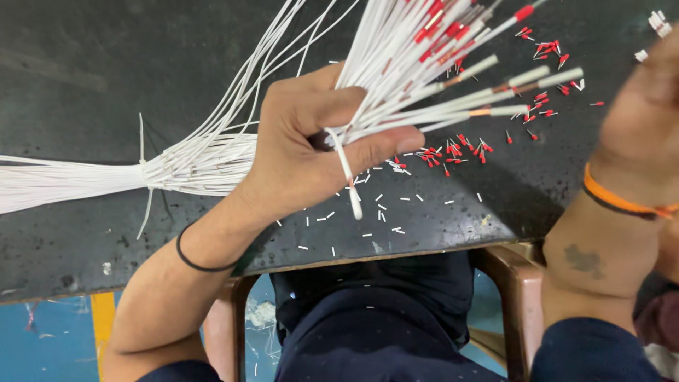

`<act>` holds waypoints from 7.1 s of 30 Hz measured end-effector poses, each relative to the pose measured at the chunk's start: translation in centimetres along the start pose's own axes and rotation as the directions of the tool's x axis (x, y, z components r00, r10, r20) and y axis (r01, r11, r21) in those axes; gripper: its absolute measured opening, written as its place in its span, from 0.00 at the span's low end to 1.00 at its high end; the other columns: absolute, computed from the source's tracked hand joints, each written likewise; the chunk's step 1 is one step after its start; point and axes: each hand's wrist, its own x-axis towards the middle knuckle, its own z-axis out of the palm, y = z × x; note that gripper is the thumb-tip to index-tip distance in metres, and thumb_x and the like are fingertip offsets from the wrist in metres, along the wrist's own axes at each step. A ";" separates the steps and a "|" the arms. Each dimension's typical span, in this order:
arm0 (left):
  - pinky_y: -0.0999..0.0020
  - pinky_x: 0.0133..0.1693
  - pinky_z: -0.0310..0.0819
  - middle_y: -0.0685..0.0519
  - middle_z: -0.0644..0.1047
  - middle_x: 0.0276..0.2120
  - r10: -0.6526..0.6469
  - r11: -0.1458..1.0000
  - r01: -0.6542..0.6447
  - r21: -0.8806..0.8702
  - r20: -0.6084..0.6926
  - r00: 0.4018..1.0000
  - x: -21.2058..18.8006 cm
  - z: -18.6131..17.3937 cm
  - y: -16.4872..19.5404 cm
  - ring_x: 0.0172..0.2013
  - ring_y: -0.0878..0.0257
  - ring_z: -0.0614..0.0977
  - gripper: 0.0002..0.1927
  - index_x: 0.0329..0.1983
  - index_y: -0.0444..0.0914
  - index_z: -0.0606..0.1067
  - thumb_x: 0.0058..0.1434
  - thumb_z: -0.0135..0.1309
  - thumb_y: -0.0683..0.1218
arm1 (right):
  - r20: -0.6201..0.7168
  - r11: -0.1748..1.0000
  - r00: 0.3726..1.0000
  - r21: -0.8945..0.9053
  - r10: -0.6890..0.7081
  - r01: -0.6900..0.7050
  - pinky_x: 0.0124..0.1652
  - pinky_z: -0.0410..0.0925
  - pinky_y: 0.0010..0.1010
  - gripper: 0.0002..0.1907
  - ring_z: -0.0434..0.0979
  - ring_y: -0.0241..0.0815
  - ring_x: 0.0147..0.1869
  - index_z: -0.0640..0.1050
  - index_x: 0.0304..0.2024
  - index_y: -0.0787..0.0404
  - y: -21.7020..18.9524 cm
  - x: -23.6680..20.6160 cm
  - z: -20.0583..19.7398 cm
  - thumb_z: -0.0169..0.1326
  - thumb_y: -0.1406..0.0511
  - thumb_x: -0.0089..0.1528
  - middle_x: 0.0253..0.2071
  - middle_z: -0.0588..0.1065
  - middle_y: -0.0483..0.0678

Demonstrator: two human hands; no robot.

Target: The person holds a large bundle of white wires in one hand and, one at a time, slides small red insulating caps onto the exposed copper ends of the wires, letting finished wires fan out with the bundle. Discarded cap pieces and trimmed ends accumulate on the dark workbench below.

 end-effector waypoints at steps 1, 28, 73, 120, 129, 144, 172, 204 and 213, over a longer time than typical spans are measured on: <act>0.77 0.36 0.73 0.51 0.82 0.40 0.011 0.999 -0.011 0.034 -0.010 1.000 0.1 0.1 0.1 0.34 0.69 0.82 0.09 0.47 0.35 0.83 0.65 0.68 0.40 | 0.068 0.992 0.998 -0.122 0.013 -0.005 0.26 0.68 0.25 0.15 0.79 0.39 0.26 0.80 0.42 0.64 0.2 0.2 -0.3 0.65 0.61 0.57 0.30 0.79 0.50; 0.75 0.47 0.78 0.49 0.83 0.48 0.063 0.995 -0.065 -0.078 -0.024 0.998 0.1 0.3 1.3 0.43 0.67 0.84 0.08 0.48 0.34 0.82 0.67 0.66 0.38 | 0.751 0.602 0.635 -0.428 -0.179 0.675 0.28 0.67 0.40 0.14 0.76 0.50 0.30 0.76 0.33 0.59 7.2 -1.8 3.1 0.66 0.59 0.57 0.28 0.72 0.46; 0.75 0.42 0.74 0.47 0.81 0.42 0.078 0.997 -0.077 -0.024 0.065 0.995 0.3 -0.4 -1.8 0.40 0.66 0.82 0.10 0.47 0.29 0.79 0.69 0.71 0.36 | 0.522 0.850 0.852 0.433 0.034 -0.300 0.28 0.72 0.32 0.12 0.77 0.46 0.27 0.73 0.47 0.67 5.8 -2.5 -0.5 0.49 0.63 0.76 0.30 0.76 0.59; 0.74 0.38 0.71 0.47 0.82 0.40 0.138 0.990 -0.140 0.009 0.115 0.984 0.7 -0.8 -1.9 0.38 0.66 0.81 0.07 0.46 0.28 0.81 0.71 0.70 0.35 | 0.423 0.947 0.906 -0.297 0.017 0.121 0.49 0.78 0.31 0.08 0.83 0.46 0.48 0.78 0.42 0.69 2.1 -4.6 -0.2 0.62 0.70 0.63 0.47 0.79 0.58; 0.74 0.33 0.67 0.48 0.79 0.37 0.153 0.987 -0.158 0.031 0.118 0.981 1.3 0.1 -2.6 0.32 0.69 0.78 0.11 0.40 0.28 0.80 0.65 0.72 0.39 | 0.398 0.963 0.912 -0.191 -0.102 0.191 0.45 0.79 0.30 0.13 0.83 0.45 0.46 0.75 0.47 0.69 4.3 -5.4 -0.4 0.63 0.72 0.64 0.47 0.78 0.58; 0.75 0.27 0.57 0.50 0.78 0.33 0.126 0.992 -0.125 -0.018 0.078 0.989 0.6 -0.1 -3.1 0.25 0.72 0.72 0.08 0.38 0.29 0.80 0.66 0.70 0.38 | 0.536 0.967 0.806 0.117 -0.252 0.224 0.40 0.81 0.27 0.21 0.84 0.43 0.44 0.69 0.56 0.70 6.6 -3.8 0.2 0.66 0.74 0.67 0.47 0.78 0.57; 0.72 0.32 0.63 0.48 0.76 0.36 0.125 0.989 -0.104 -0.107 0.213 0.969 0.9 -0.6 -3.0 0.31 0.68 0.74 0.13 0.35 0.28 0.77 0.66 0.70 0.40 | 0.355 0.974 0.933 0.223 -0.057 -0.025 0.28 0.71 0.26 0.10 0.80 0.43 0.29 0.76 0.44 0.76 6.7 -4.6 0.3 0.59 0.71 0.74 0.38 0.78 0.59; 0.71 0.33 0.66 0.47 0.78 0.41 0.127 0.991 -0.131 0.009 0.207 0.970 1.0 0.2 -2.6 0.33 0.66 0.78 0.09 0.41 0.29 0.79 0.69 0.67 0.40 | 0.377 0.881 0.831 0.072 0.409 -0.467 0.30 0.68 0.16 0.22 0.76 0.29 0.30 0.73 0.63 0.72 3.2 -5.5 1.5 0.57 0.65 0.71 0.31 0.77 0.46; 0.66 0.28 0.59 0.47 0.75 0.31 0.110 0.989 -0.128 0.070 0.226 0.968 1.2 0.8 -2.8 0.28 0.63 0.74 0.11 0.33 0.29 0.79 0.64 0.67 0.42 | 0.352 0.995 0.930 -0.029 0.103 -0.099 0.27 0.70 0.16 0.08 0.78 0.31 0.28 0.78 0.49 0.71 5.8 -7.9 -2.9 0.58 0.69 0.72 0.33 0.78 0.49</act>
